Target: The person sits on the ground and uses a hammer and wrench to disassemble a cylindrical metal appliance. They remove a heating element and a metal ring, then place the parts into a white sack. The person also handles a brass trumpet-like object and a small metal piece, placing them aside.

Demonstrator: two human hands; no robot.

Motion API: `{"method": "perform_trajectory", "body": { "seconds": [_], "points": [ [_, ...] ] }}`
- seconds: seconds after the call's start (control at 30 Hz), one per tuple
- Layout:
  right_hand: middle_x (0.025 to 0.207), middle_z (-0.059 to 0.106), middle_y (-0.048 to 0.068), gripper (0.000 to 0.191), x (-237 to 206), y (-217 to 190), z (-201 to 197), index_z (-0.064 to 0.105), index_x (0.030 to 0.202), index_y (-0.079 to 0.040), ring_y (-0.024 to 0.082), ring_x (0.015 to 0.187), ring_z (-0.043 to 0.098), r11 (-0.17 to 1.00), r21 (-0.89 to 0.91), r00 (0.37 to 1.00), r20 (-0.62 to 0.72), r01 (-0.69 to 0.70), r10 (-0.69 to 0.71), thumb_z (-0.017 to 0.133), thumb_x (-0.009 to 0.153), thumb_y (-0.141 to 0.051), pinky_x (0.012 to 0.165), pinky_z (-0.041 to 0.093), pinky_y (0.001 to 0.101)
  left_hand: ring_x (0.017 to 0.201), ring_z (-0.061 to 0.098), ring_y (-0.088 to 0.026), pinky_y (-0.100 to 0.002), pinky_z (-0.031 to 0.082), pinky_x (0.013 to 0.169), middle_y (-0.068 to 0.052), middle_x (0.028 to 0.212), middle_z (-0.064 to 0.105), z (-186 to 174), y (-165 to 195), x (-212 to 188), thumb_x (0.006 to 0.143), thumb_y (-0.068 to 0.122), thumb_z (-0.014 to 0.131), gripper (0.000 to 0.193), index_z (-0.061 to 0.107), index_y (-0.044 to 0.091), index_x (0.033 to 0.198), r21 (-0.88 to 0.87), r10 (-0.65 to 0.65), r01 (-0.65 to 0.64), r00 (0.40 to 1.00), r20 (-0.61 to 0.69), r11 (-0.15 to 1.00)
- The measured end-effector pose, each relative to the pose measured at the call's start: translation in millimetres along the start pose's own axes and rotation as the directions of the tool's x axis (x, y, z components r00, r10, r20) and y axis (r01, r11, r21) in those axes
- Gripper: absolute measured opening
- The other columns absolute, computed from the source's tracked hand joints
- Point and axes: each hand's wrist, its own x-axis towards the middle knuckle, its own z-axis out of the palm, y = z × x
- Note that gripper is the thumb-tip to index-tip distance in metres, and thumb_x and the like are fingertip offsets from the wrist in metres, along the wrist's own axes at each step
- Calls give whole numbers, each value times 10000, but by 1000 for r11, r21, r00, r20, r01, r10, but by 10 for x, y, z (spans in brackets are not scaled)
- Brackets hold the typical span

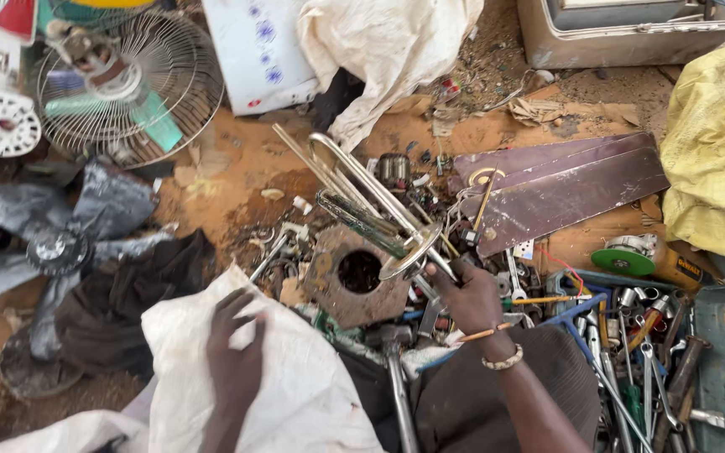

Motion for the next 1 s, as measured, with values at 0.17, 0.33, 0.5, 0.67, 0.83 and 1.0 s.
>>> {"method": "perform_trajectory", "body": {
  "seconds": [0.17,0.33,0.5,0.67,0.83,1.0],
  "points": [
    [730,705,163,436,-224,150,363,747,1024,-33,281,631,660,933,-289,972,-33,214,-233,713,938,-459,601,489,437,1311,536,-339,-422,531,957,-149,1395,566,651,291,180,894,184,751,445,654,45,1305,227,-3,-44,979,204,973],
    [898,767,102,383,-238,402,518,747,1102,-78,210,787,711,977,120,982,-88,176,-166,626,970,-416,639,555,365,1141,620,-319,-465,572,951,-167,1368,521,995,371,176,925,257,681,485,579,66,1358,216,-337,281,893,298,935],
    [1115,764,55,520,-407,738,549,717,1183,-97,137,1014,715,784,619,982,-165,34,88,404,1075,-499,729,586,283,1077,680,-323,-512,414,1088,-97,1120,748,1273,372,-42,988,194,632,231,775,96,1141,114,162,-188,964,209,975],
    [1023,721,105,593,-516,926,518,725,1265,-82,162,767,570,926,356,985,-159,123,-69,381,1071,-525,659,537,307,1107,621,-334,-469,495,970,-121,1125,719,1300,429,-105,1000,240,613,253,736,88,1161,122,74,-94,985,157,988],
    [1046,661,53,581,-566,940,586,702,1282,-34,83,928,576,904,332,957,-196,270,-214,423,1099,-510,736,522,315,1238,519,-400,-517,418,1045,-206,1286,631,1240,414,223,1011,357,594,366,731,59,1173,294,405,-451,891,206,842],
    [867,679,47,452,-566,948,727,775,1204,-52,97,720,466,925,368,993,-93,98,-68,515,1105,-408,626,394,311,1367,459,-375,-524,258,1190,-130,1278,676,1475,295,624,1028,476,440,522,782,82,1047,406,237,-465,835,497,787]
  ]
}}
